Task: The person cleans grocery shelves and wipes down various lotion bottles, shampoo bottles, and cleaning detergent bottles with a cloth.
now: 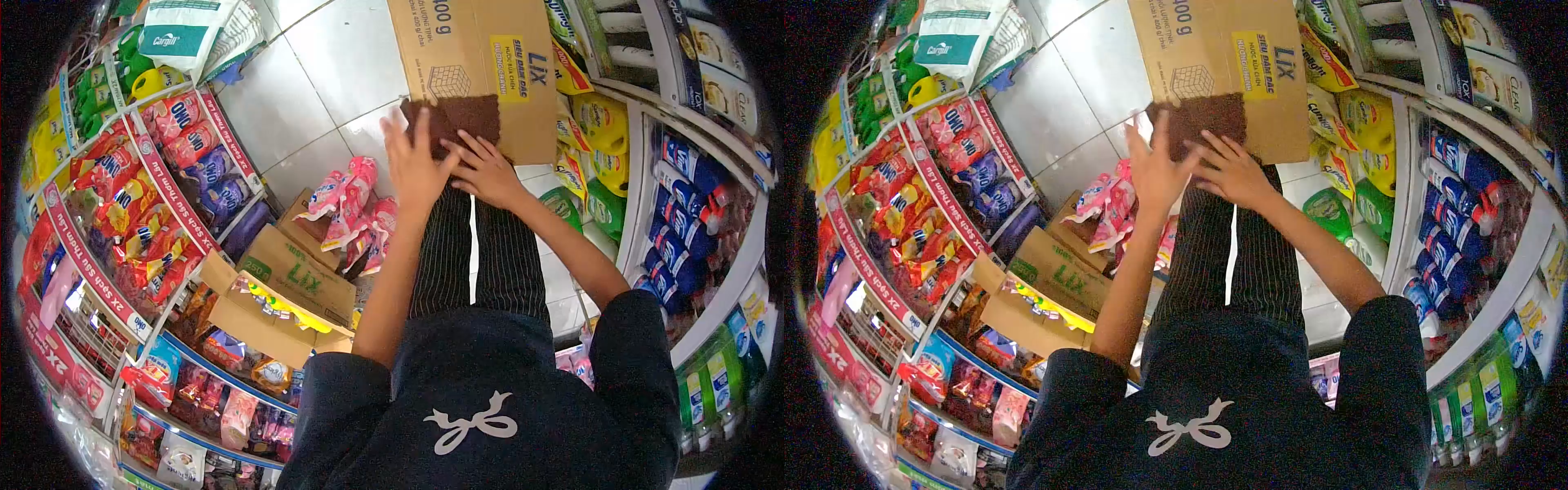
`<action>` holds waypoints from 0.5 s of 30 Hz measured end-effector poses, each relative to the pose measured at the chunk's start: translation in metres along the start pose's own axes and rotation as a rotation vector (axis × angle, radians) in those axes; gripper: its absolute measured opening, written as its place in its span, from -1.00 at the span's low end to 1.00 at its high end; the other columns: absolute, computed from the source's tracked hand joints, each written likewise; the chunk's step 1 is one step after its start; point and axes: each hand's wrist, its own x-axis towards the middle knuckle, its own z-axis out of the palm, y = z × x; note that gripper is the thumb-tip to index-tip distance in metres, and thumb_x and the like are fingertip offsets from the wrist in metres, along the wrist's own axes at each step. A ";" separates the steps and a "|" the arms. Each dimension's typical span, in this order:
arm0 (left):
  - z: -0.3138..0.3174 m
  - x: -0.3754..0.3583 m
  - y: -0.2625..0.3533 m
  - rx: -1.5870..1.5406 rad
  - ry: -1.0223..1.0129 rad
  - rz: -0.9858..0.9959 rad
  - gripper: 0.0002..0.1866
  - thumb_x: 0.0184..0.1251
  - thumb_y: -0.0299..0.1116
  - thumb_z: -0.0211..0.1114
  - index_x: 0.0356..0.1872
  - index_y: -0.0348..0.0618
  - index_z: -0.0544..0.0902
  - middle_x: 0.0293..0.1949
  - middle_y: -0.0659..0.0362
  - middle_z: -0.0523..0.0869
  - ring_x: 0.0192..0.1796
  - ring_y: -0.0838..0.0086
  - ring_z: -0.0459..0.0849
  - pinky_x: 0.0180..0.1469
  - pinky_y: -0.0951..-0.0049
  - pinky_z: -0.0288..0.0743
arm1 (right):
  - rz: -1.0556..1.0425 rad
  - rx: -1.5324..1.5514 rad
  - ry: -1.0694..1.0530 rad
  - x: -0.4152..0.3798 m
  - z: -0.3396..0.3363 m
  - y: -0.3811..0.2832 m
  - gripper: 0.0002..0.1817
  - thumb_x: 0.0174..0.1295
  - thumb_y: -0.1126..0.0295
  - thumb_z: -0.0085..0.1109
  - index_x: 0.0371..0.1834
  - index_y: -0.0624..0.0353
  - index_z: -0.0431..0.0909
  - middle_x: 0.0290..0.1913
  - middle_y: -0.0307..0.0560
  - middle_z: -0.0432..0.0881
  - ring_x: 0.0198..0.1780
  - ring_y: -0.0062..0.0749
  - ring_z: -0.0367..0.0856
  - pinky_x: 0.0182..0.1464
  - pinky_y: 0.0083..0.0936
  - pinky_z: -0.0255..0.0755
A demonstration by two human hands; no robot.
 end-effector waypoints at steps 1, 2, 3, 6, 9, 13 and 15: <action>0.011 -0.001 -0.004 0.070 -0.094 0.026 -0.08 -0.02 0.00 0.28 0.30 -0.19 0.01 0.23 -0.36 -0.02 0.25 -0.13 0.13 0.21 0.06 0.11 | 0.020 0.007 0.005 -0.012 0.001 -0.004 -0.58 0.07 0.15 0.09 0.06 -0.27 0.42 0.35 -0.30 0.07 0.36 -0.22 -0.02 0.29 -0.17 -0.01; 0.019 -0.003 -0.006 0.140 -0.185 0.051 -0.04 -0.05 0.08 0.29 0.29 -0.22 0.03 0.25 -0.39 -0.08 0.26 -0.18 0.08 0.23 0.05 0.08 | 0.086 0.015 0.011 -0.020 0.002 -0.004 -0.64 0.08 0.15 0.08 0.00 -0.25 0.46 0.34 -0.28 0.08 0.36 -0.14 -0.05 0.29 -0.11 -0.06; 0.027 -0.008 -0.005 0.082 -0.153 0.000 -0.01 -0.05 0.10 0.28 0.29 -0.27 0.00 0.25 -0.40 -0.08 0.25 -0.19 0.09 0.22 0.04 0.08 | 0.134 0.009 0.060 -0.026 0.000 0.001 -0.63 0.08 0.15 0.09 0.02 -0.22 0.45 0.34 -0.25 0.09 0.35 -0.10 -0.05 0.28 -0.07 -0.08; 0.049 -0.020 -0.002 -0.004 -0.094 -0.114 0.05 -0.02 0.12 0.25 0.27 -0.45 -0.10 0.22 -0.46 -0.09 0.21 -0.27 0.10 0.21 0.05 0.11 | 0.383 -0.029 0.273 -0.037 0.004 0.026 -0.53 0.08 0.13 0.11 0.10 -0.12 0.38 0.32 -0.10 0.10 0.33 0.03 -0.05 0.26 0.04 -0.14; 0.058 -0.027 0.001 -0.062 0.039 -0.178 -0.06 0.02 0.09 0.23 0.22 -0.47 0.06 0.15 -0.42 0.17 0.16 -0.19 0.26 0.18 0.14 0.18 | 0.739 -0.072 0.741 -0.003 -0.017 0.059 -0.35 0.08 0.11 0.11 0.26 -0.01 0.16 0.25 0.19 0.14 0.29 0.12 0.01 0.22 0.06 -0.09; 0.058 -0.012 -0.023 -0.309 -0.121 -0.720 -0.28 0.07 0.09 0.18 -0.04 -0.50 0.40 -0.11 -0.27 0.51 0.00 -0.05 0.48 0.07 0.22 0.30 | 0.869 -0.120 0.680 0.032 -0.024 0.109 -0.36 0.12 0.02 0.03 0.25 -0.01 0.14 -0.05 0.34 0.33 -0.04 0.15 0.35 -0.07 -0.05 0.29; 0.057 -0.001 -0.034 -0.226 -0.193 -0.816 -0.34 0.09 0.11 0.16 -0.19 -0.47 0.51 -0.23 -0.21 0.60 -0.07 0.01 0.54 0.03 0.24 0.34 | 0.956 -0.208 0.578 0.037 -0.029 0.109 -0.36 0.13 -0.02 -0.01 0.24 0.00 0.14 -0.14 0.30 0.38 -0.15 0.12 0.42 -0.17 -0.09 0.35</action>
